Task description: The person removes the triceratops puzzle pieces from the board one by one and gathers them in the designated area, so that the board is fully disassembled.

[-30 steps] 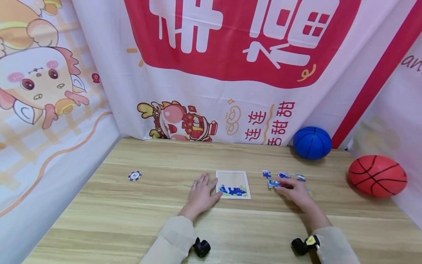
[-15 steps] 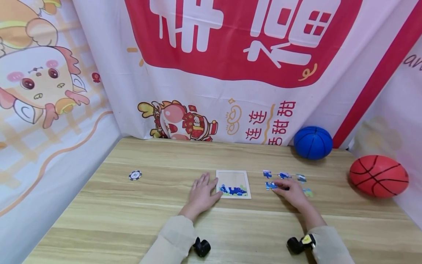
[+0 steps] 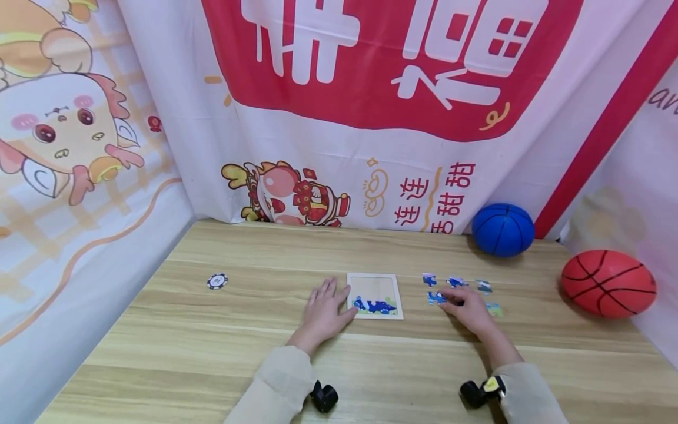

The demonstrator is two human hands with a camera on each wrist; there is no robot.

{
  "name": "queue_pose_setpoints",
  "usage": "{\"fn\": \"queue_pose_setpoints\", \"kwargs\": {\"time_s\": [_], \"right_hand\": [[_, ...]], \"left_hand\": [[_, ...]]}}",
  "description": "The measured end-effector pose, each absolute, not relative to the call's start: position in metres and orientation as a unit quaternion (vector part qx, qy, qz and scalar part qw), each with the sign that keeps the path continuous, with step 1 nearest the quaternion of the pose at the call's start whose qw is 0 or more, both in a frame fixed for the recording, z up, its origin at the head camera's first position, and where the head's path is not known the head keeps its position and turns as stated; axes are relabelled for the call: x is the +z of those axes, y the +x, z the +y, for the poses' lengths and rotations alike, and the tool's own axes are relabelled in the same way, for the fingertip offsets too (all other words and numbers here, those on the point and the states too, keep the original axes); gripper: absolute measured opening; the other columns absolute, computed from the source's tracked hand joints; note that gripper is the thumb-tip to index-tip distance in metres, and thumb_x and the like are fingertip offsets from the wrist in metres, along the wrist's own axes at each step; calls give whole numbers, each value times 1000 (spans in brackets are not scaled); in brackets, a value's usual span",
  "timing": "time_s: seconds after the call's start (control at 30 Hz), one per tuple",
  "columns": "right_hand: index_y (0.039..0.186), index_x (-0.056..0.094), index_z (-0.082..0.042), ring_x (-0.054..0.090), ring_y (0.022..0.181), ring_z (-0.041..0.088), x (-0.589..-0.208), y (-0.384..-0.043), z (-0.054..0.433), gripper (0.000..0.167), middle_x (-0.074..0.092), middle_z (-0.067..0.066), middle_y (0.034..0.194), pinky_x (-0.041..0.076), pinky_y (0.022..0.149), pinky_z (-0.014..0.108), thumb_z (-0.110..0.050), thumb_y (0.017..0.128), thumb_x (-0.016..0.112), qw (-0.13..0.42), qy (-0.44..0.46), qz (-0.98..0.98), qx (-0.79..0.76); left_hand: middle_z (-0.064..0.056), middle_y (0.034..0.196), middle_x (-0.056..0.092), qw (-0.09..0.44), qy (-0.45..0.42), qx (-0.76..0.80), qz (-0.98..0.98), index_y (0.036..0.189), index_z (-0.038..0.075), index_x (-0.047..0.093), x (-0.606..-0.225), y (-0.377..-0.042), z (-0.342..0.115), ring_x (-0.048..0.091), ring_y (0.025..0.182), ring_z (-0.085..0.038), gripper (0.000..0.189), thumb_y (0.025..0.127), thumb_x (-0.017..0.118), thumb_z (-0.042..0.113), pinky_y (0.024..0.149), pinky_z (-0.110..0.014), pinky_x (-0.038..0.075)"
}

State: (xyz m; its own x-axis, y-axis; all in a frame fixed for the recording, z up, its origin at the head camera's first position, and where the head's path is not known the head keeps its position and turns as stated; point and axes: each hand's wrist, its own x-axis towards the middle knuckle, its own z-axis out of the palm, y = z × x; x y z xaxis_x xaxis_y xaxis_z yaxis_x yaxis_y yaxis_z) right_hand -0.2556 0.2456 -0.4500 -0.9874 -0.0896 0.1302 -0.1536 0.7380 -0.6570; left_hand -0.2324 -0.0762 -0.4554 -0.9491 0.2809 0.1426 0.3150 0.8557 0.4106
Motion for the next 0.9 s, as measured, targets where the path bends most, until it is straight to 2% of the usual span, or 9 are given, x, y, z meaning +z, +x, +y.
{"fn": "queue_pose_setpoints", "kwargs": {"time_s": [0.27, 0.63, 0.9], "right_hand": [[108, 60, -5, 45, 94, 27, -449, -257, 246, 30, 53, 14, 106, 36, 81, 45, -12, 79, 62, 24, 53, -932, 357], [108, 60, -4, 45, 94, 26, -449, -256, 244, 30, 54, 15, 108, 36, 80, 44, -11, 79, 62, 26, 57, -932, 357], [113, 57, -3, 45, 87, 23, -445, -255, 245, 36, 56, 10, 98, 39, 75, 38, -16, 80, 62, 22, 70, -930, 359]], "left_hand": [[-17, 138, 20, 43, -155, -220, -962, 129, 15, 41, -455, -233, -76, 13, 126, -31, 58, 83, 45, 49, 100, -46, 7], [-18, 138, 20, 41, -157, -223, -961, 129, 14, 41, -452, -231, -75, 13, 126, -31, 57, 84, 45, 48, 100, -47, 7], [-17, 138, 20, 43, -155, -220, -962, 130, 15, 40, -453, -230, -75, 13, 126, -31, 57, 84, 45, 48, 100, -46, 7]]}}
